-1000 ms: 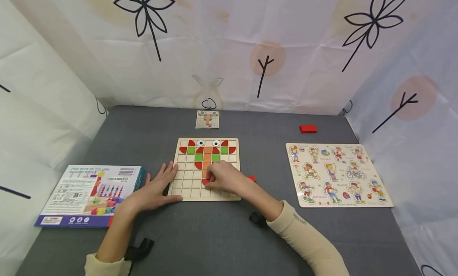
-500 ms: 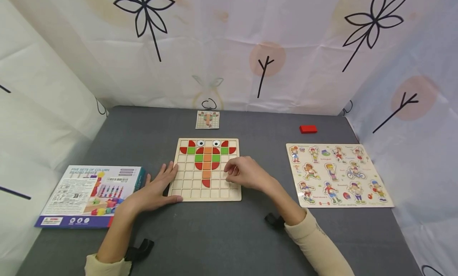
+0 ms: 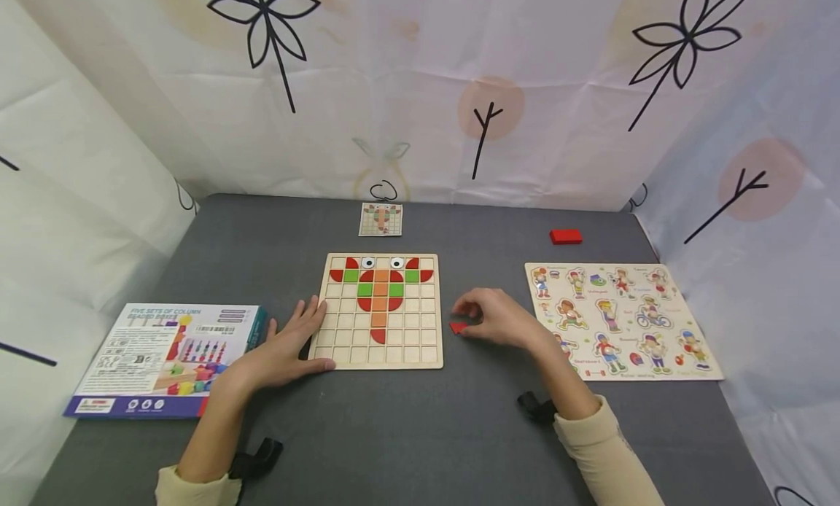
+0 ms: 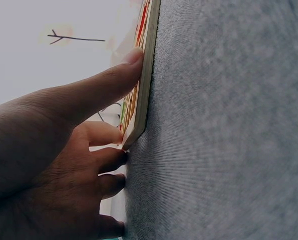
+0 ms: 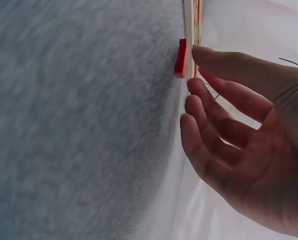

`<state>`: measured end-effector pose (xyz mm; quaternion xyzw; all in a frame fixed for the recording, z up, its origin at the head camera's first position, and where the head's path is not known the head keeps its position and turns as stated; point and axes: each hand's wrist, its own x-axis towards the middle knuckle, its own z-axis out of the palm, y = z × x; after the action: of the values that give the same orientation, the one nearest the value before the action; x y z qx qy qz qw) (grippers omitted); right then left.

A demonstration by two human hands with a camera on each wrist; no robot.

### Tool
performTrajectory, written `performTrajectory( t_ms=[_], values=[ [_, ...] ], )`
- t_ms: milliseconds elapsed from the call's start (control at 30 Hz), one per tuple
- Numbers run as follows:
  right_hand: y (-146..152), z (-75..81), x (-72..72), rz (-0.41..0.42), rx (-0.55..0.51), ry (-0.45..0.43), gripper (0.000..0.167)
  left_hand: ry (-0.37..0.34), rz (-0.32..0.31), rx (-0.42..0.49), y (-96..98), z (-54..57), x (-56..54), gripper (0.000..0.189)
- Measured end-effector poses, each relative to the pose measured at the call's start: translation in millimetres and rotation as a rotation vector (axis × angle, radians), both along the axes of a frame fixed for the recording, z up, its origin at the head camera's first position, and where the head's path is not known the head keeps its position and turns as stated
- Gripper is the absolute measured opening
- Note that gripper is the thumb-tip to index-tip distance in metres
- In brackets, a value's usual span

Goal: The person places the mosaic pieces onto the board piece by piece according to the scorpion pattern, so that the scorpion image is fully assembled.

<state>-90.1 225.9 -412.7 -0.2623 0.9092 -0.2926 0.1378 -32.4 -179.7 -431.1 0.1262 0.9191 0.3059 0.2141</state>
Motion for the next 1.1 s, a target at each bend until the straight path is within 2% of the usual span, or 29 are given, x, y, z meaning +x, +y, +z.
performTrajectory(
  t_ms=[267,533,700,800,1100],
  values=[
    [5,-5.9,-1.8,0.017,-0.002,-0.042,0.022,-0.004,0.001,-0.004,0.0,-1.1,-0.4,0.111],
    [9,-5.0,0.9,0.019,0.011,-0.036,0.018,0.032,-0.009,0.068,-4.9,-9.1,0.3,0.116],
    [8,-4.5,1.7,0.016,0.009,-0.001,0.016,0.008,-0.006,0.035,-2.1,-4.0,-0.4,0.113],
    [4,-4.4,1.8,0.007,-0.018,0.009,0.016,-0.013,-0.002,0.007,0.2,0.9,-1.0,0.111],
    [-22,-3.7,4.1,0.049,-0.158,-0.029,0.021,-0.011,-0.003,-0.01,0.8,1.9,-0.5,0.11]
  ],
)
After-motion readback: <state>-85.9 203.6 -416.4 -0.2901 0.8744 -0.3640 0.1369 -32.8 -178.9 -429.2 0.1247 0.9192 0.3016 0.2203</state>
